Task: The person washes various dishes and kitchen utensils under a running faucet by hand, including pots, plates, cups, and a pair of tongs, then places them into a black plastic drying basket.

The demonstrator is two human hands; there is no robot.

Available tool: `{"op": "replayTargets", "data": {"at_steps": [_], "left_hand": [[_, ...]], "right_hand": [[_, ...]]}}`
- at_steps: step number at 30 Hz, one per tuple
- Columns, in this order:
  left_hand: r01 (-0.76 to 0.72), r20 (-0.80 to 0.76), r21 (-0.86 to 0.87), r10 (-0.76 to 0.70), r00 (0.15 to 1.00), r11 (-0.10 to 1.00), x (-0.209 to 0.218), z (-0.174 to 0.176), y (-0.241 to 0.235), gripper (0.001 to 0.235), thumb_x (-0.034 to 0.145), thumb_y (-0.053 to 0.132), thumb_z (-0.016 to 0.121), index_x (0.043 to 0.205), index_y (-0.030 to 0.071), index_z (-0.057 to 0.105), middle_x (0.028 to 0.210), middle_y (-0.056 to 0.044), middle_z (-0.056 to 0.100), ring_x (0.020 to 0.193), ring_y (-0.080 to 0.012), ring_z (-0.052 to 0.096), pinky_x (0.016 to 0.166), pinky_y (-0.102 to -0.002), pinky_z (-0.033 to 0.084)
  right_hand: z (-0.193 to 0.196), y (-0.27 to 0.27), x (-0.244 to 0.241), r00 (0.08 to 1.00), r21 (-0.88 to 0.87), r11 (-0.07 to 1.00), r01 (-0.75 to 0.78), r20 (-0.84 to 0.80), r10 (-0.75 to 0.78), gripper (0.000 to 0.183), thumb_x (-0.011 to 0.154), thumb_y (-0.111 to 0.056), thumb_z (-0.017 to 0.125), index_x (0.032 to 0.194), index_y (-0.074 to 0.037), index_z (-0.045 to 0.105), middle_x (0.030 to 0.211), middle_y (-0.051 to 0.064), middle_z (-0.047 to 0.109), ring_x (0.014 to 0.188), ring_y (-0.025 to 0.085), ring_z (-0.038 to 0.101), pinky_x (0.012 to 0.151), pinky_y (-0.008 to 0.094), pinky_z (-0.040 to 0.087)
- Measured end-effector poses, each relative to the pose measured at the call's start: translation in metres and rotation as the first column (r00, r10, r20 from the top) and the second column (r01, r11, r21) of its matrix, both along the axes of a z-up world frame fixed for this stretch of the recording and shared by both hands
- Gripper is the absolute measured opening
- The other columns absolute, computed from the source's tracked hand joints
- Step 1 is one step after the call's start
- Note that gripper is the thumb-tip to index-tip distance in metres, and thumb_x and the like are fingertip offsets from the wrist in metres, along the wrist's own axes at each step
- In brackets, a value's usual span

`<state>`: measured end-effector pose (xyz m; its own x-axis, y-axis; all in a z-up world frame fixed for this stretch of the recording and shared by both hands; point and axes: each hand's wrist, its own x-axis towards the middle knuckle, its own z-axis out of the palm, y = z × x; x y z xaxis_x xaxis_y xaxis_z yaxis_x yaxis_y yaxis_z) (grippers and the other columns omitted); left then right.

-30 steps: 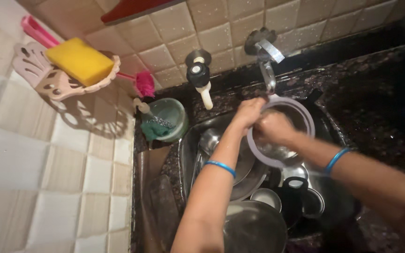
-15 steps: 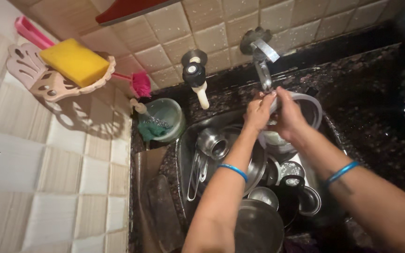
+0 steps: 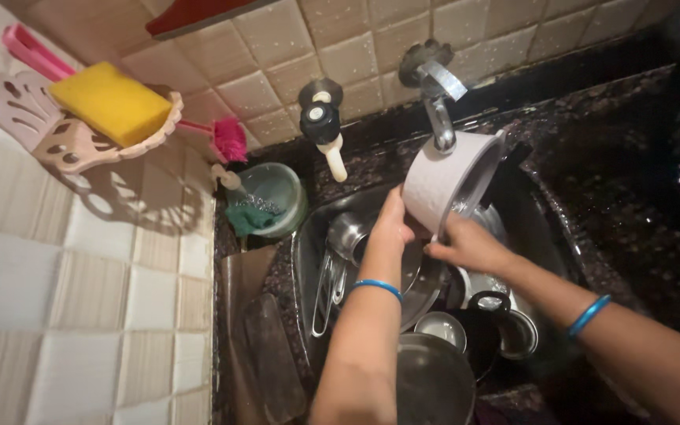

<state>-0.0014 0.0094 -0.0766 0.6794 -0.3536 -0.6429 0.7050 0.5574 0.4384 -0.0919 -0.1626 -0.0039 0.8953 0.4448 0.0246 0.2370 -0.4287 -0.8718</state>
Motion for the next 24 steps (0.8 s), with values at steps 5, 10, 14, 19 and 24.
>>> {"op": "replayTargets", "data": {"at_steps": [5,10,14,19,24], "left_hand": [[-0.207,0.133,0.083,0.195,0.972,0.975,-0.012,-0.018,-0.003,0.032,0.096,0.036,0.062,0.121,0.016,0.064,0.114,-0.008,0.069,0.109,-0.0305,0.066,0.094,-0.058,0.053],[-0.187,0.235,-0.113,0.209,0.949,0.976,-0.011,-0.001,-0.003,0.053,0.096,0.047,0.063,0.129,0.006,0.067,0.123,-0.013,0.073,0.113,-0.0293,0.068,0.095,-0.044,0.056],[-0.145,0.218,-0.038,0.149,0.964,0.989,-0.012,0.038,0.004,0.056,0.09,0.049,0.067,0.13,0.008,0.067,0.125,-0.011,0.071,0.112,-0.0264,0.068,0.096,-0.041,0.054],[-0.369,0.403,0.422,0.193,0.894,0.828,-0.016,0.062,-0.005,0.057,0.09,0.049,0.071,0.127,0.005,0.069,0.123,-0.01,0.072,0.11,-0.0196,0.066,0.098,-0.035,0.05],[-0.369,0.456,0.499,0.124,0.881,0.784,-0.017,0.032,0.002,0.062,0.092,0.051,0.067,0.12,-0.004,0.075,0.114,-0.012,0.075,0.099,-0.0181,0.065,0.091,-0.035,0.051]], "right_hand": [[-0.003,-0.002,0.004,0.816,0.614,0.601,0.511,-0.567,-0.114,0.058,0.103,-0.034,0.063,0.143,0.006,0.054,0.13,0.022,0.065,0.113,0.04,0.061,0.088,0.061,0.047],[0.028,-0.009,-0.004,0.63,0.556,0.363,0.748,-0.766,-0.126,0.081,0.093,-0.07,0.03,0.153,-0.015,0.037,0.154,0.012,0.051,0.142,0.035,0.049,0.112,0.057,0.042],[0.024,-0.025,0.004,0.59,0.567,0.278,0.776,-0.807,-0.002,0.097,0.084,-0.079,0.013,0.153,-0.017,0.041,0.157,0.011,0.047,0.142,0.037,0.044,0.11,0.058,0.038],[-0.037,-0.04,0.028,0.45,0.408,0.245,0.88,-0.881,-0.146,0.072,0.102,-0.061,0.039,0.15,-0.008,0.047,0.157,0.012,0.051,0.144,0.033,0.052,0.119,0.054,0.042],[-0.02,-0.047,0.006,0.411,0.326,0.377,0.867,-0.896,-0.17,0.057,0.1,-0.051,0.044,0.142,-0.014,0.056,0.146,0.009,0.059,0.137,0.03,0.056,0.115,0.052,0.043]]}}
